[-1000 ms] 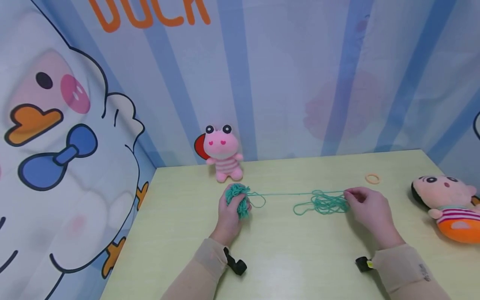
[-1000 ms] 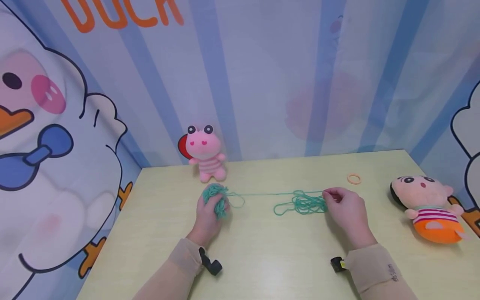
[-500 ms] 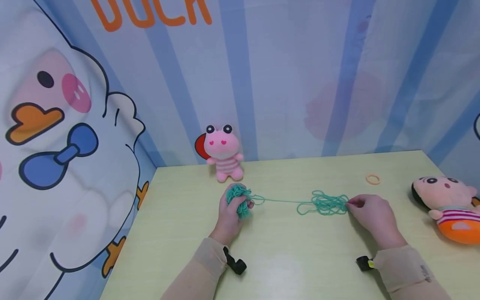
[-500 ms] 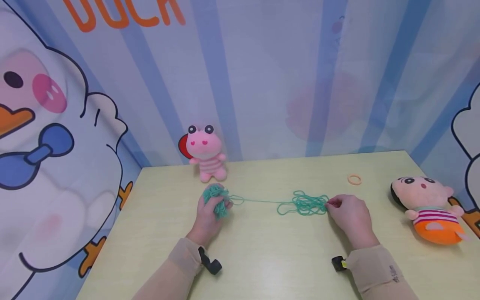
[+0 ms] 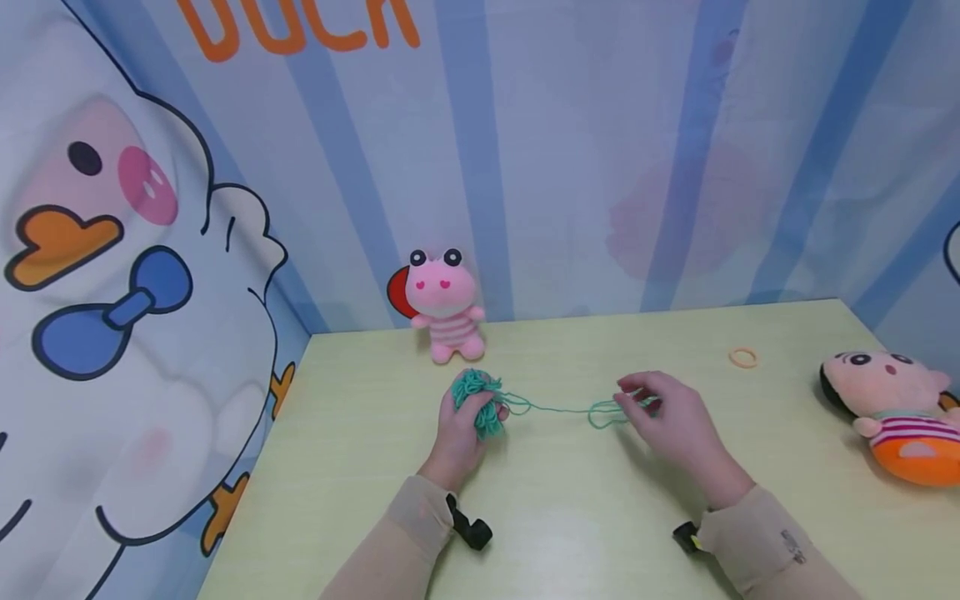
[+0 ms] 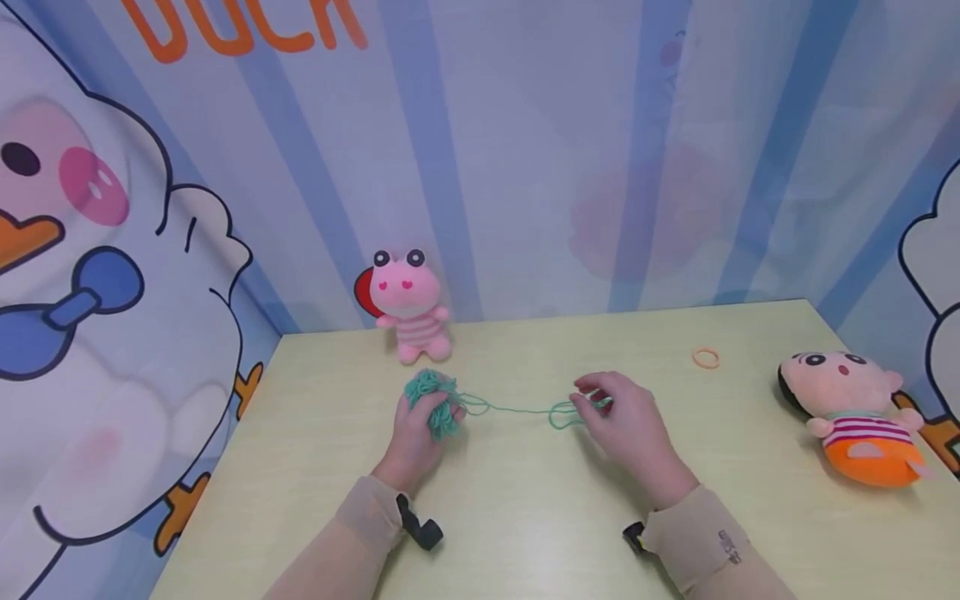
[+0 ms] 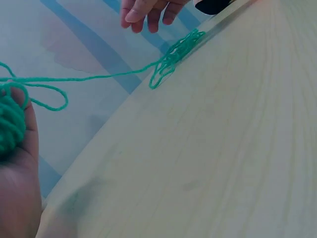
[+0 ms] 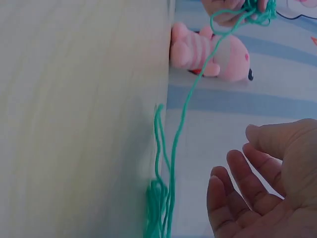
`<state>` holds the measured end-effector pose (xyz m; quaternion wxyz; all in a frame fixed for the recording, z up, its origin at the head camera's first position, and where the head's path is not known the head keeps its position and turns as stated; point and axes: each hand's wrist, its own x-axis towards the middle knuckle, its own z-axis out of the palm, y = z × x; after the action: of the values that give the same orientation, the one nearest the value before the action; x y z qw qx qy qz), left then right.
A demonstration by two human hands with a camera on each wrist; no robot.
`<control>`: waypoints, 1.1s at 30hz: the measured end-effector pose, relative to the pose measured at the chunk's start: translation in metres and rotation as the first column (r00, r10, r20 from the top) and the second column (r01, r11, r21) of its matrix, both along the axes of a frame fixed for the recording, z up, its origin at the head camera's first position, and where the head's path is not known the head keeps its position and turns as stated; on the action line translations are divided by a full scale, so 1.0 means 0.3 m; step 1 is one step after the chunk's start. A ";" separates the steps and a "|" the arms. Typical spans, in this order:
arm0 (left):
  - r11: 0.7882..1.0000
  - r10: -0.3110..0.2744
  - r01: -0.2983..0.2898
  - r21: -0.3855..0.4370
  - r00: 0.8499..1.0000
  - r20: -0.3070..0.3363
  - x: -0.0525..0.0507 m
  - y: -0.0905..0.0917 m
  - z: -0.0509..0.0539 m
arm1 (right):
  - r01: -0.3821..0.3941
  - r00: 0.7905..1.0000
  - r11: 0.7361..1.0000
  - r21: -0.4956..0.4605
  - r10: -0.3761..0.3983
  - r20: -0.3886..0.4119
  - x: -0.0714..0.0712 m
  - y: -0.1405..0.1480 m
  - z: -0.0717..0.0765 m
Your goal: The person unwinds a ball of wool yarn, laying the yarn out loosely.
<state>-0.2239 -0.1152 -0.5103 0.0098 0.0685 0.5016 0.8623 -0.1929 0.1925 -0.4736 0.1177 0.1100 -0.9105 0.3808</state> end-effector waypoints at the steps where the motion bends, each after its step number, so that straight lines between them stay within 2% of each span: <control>1: 1.000 -0.002 0.002 0.000 1.000 -0.002 0.001 0.000 0.000 | -0.026 1.000 1.000 -0.005 0.026 0.006 -0.001 -0.028 -0.001; 10: 1.000 -0.007 0.007 0.011 1.000 -0.015 0.006 0.005 0.001 | -0.169 0.983 0.983 -0.071 0.173 0.053 -0.022 -0.203 -0.024; 15: 1.000 -0.012 0.012 0.002 1.000 -0.020 0.007 0.002 0.002 | -0.213 0.972 0.974 -0.075 0.219 0.088 -0.039 -0.284 -0.039; 20: 1.000 -0.020 0.020 0.000 0.999 -0.025 0.008 0.001 0.002 | -0.185 0.974 0.982 -0.043 0.189 0.124 -0.043 -0.336 -0.044; 24: 1.000 -0.017 0.017 -0.002 0.999 -0.029 0.004 0.000 -0.001 | -0.152 0.979 0.988 -0.026 0.154 0.132 -0.039 -0.343 -0.039; 27: 1.000 -0.012 0.012 -0.010 0.999 -0.031 0.002 0.000 -0.002 | -0.138 0.981 0.990 -0.020 0.139 0.134 -0.035 -0.328 -0.038; 33: 0.999 -0.017 0.017 -0.037 1.000 -0.007 -0.001 -0.008 -0.001 | -0.084 0.983 0.993 -0.079 0.096 0.155 -0.035 -0.269 -0.036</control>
<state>-0.2242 -0.1176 -0.5108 0.0167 0.0756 0.5170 0.8525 -0.2035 0.1117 -0.4843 0.0315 0.1161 -0.8968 0.4258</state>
